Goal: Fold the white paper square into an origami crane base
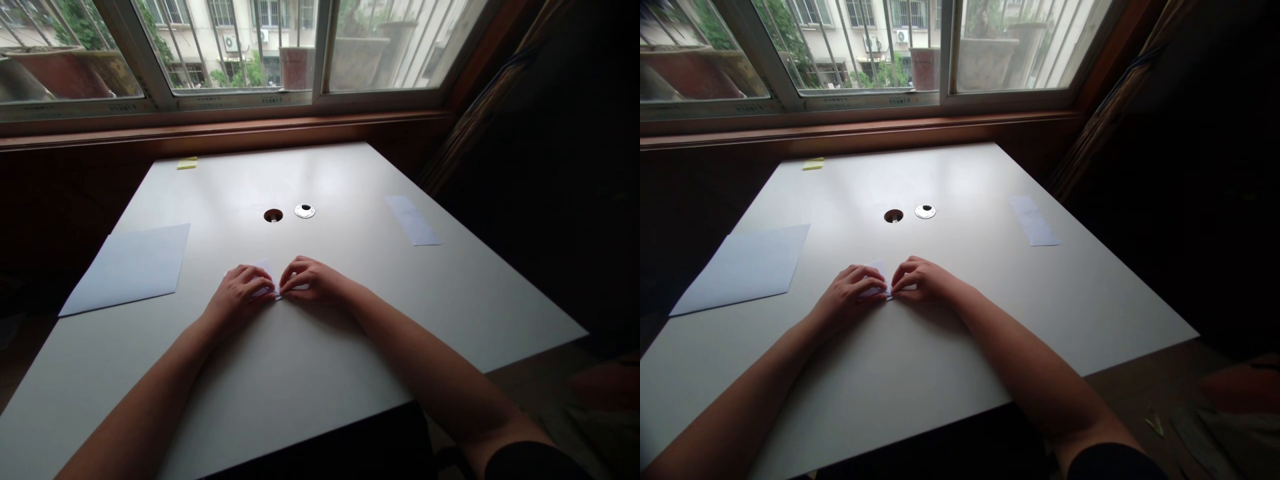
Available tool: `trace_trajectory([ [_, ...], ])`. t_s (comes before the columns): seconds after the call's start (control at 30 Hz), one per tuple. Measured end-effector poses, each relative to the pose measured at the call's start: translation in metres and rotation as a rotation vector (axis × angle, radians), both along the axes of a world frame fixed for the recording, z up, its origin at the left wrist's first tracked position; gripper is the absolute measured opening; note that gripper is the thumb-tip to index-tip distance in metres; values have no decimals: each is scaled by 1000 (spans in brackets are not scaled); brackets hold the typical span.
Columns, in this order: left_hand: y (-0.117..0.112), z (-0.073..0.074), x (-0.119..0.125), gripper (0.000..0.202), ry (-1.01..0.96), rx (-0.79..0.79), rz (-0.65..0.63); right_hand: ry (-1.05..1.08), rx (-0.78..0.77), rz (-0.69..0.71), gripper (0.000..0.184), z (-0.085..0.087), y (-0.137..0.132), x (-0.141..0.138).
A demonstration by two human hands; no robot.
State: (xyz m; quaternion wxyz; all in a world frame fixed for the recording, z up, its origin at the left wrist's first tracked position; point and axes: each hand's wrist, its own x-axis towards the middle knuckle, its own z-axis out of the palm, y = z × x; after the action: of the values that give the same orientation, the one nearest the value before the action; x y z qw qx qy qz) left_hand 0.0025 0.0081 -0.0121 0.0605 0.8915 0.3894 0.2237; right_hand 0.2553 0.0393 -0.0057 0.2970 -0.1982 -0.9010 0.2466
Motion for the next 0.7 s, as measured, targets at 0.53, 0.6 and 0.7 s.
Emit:
trace_trajectory([
  [0.53, -1, 1, 0, 18, 1, -28, 18, -29, 18, 0, 13, 2, -1, -1],
  [0.6, -1, 2, 0, 17, -15, -38, 17, -43, 55, -6, 15, 0, -1, -2],
  [0.7, -1, 2, 0, 17, -56, -59, 16, -66, 135, -6, 16, -4, 0, -4],
])
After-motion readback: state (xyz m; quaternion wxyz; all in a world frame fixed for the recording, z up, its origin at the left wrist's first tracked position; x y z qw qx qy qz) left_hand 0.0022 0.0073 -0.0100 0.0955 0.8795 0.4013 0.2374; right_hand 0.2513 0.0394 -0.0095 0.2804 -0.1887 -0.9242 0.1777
